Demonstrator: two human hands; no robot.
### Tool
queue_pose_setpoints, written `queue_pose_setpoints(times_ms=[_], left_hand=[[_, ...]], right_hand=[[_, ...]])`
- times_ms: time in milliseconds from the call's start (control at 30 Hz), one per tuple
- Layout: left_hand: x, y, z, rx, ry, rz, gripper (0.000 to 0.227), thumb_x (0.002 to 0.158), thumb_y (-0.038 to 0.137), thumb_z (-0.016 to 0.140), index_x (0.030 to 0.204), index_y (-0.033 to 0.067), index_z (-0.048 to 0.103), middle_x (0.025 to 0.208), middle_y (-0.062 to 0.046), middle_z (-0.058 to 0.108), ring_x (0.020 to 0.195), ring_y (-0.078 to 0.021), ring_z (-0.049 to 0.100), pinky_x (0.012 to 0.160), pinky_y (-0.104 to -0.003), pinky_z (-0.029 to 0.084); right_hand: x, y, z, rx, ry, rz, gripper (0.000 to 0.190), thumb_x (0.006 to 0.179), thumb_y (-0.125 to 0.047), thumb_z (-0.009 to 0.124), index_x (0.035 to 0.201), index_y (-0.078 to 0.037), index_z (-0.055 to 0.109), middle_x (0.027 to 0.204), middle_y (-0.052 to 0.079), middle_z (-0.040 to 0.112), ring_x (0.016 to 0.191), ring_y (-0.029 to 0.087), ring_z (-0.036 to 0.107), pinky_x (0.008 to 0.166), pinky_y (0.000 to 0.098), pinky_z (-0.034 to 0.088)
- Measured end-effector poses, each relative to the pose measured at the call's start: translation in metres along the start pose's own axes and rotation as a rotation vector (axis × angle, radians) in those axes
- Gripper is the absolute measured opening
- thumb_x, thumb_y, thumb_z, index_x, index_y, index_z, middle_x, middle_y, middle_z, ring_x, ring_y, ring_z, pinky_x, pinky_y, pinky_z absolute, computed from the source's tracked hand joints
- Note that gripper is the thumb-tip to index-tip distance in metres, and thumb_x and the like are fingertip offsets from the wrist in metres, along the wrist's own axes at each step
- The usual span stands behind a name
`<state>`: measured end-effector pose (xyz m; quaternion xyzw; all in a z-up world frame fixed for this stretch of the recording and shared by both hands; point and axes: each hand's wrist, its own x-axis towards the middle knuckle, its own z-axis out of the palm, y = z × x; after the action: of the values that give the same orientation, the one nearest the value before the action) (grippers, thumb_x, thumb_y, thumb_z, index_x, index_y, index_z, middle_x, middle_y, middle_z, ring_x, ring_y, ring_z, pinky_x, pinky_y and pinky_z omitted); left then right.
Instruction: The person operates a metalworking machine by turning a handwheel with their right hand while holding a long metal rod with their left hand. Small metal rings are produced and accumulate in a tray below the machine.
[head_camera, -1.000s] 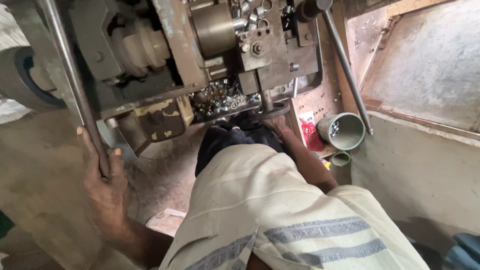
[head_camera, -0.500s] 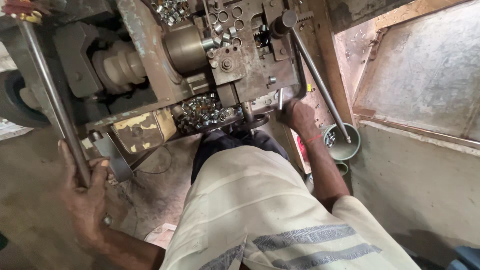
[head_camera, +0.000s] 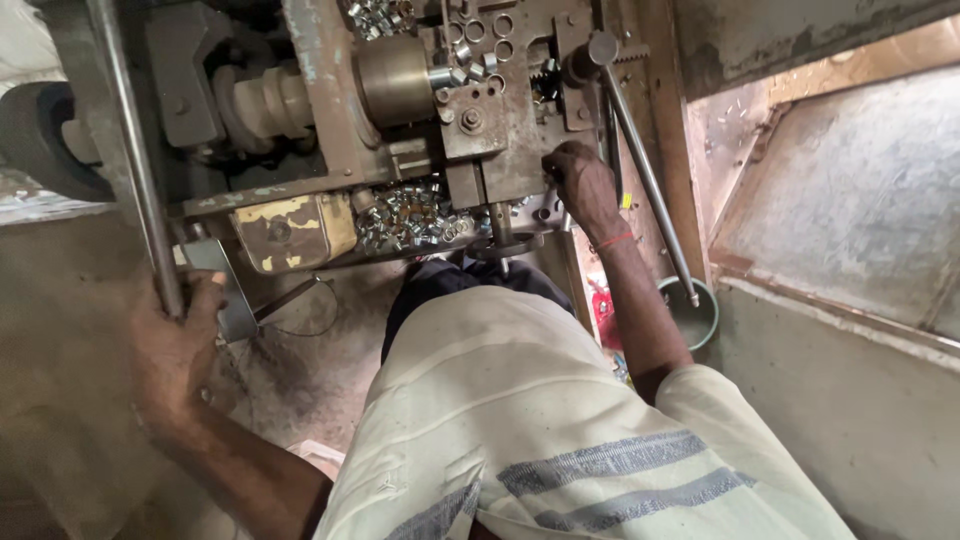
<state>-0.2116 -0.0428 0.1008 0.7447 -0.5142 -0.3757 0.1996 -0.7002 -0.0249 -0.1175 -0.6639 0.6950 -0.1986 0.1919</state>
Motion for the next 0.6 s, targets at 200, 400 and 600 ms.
queue_pose_setpoints(times_ms=[200, 400, 600], left_hand=[[-0.002, 0.014, -0.001, 0.181, 0.023, -0.100, 0.035, 0.099, 0.033, 0.071, 0.119, 0.0048, 0.066, 0.089, -0.011, 0.070, 0.080, -0.0245, 0.065, 0.074, -0.042, 0.049], [-0.006, 0.017, 0.002, 0.318, 0.061, -0.088, 0.032, 0.104, 0.034, 0.070, 0.123, 0.0082, 0.065, 0.082, -0.014, 0.066, 0.075, -0.0258, 0.065, 0.074, -0.044, 0.048], [-0.006, 0.016, 0.000, 0.325, 0.072, 0.001, 0.028, 0.106, 0.029, 0.067, 0.118, 0.0040, 0.066, 0.083, -0.012, 0.069, 0.075, -0.0276, 0.069, 0.072, -0.046, 0.052]], right_hand=[[0.004, 0.008, -0.010, 0.013, -0.065, -0.107, 0.020, 0.087, -0.006, 0.073, 0.107, -0.007, 0.077, 0.110, 0.014, 0.073, 0.097, 0.033, 0.070, 0.083, 0.0421, 0.057], [0.036, -0.017, -0.032, 0.285, -0.049, 0.164, 0.039, 0.093, -0.013, 0.075, 0.129, -0.006, 0.059, 0.113, 0.012, 0.072, 0.093, 0.025, 0.074, 0.077, 0.0350, 0.058], [0.112, 0.018, 0.019, 0.351, 0.153, -0.231, 0.045, 0.087, -0.005, 0.079, 0.129, -0.007, 0.064, 0.123, 0.022, 0.065, 0.110, 0.031, 0.067, 0.094, 0.0393, 0.059]])
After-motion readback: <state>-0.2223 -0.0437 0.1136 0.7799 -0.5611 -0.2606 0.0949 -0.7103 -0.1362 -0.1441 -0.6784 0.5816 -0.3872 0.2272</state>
